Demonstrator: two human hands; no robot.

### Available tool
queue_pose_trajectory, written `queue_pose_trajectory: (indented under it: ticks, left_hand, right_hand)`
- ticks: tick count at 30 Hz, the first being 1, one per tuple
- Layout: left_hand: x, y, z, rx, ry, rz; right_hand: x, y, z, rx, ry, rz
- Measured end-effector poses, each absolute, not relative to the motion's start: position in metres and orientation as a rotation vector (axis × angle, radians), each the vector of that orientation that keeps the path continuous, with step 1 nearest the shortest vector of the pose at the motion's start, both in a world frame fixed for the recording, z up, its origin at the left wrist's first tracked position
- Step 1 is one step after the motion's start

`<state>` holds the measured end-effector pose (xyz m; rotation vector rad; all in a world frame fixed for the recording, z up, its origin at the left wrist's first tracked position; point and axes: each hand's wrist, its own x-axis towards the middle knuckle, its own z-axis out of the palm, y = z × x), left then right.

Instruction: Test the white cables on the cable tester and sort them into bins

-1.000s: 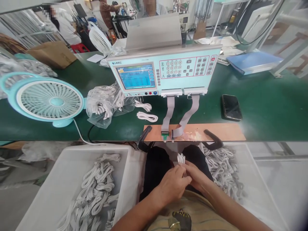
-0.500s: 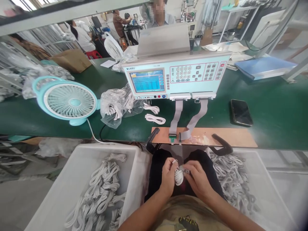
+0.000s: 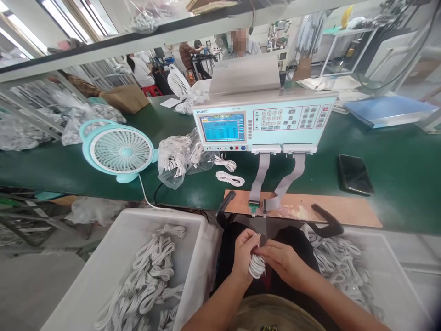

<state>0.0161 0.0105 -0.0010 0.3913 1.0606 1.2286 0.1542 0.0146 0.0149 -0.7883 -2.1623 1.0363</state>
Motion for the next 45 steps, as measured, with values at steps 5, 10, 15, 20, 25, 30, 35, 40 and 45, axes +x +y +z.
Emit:
queue_pose_trajectory:
  ticks: [5,10,15,20,25,30,35,40,45]
  left_hand:
    - [0.013,0.017,-0.005,0.358,1.047,1.189]
    - [0.016,0.022,-0.007,0.381,1.032,1.166]
    - [0.023,0.024,-0.006,0.69,1.176,1.248]
    - [0.023,0.031,-0.016,0.779,1.233,1.219]
    - [0.017,0.035,-0.023,0.786,1.247,1.194]
    - [-0.003,0.042,-0.016,1.006,1.215,1.019]
    - [-0.015,0.052,-0.01,1.167,1.183,1.016]
    - [-0.009,0.055,-0.012,1.106,1.257,1.102]
    - [-0.003,0.054,-0.018,0.897,1.279,1.177]
  right_hand:
    - [0.158,0.027,0.031,-0.736,-2.235,1.255]
    - [0.156,0.031,0.029,-0.817,-2.195,1.213]
    - [0.148,0.034,0.005,-1.08,-1.694,1.177]
    - [0.141,0.047,-0.018,-1.234,-1.208,1.388]
    - [0.137,0.053,-0.016,-1.267,-1.109,1.441]
    - [0.131,0.053,-0.004,-1.228,-0.85,1.63]
    - [0.125,0.056,-0.005,-1.184,-0.595,1.698]
    - [0.126,0.057,-0.006,-1.132,-0.612,1.713]
    - [0.129,0.057,-0.005,-1.143,-0.705,1.702]
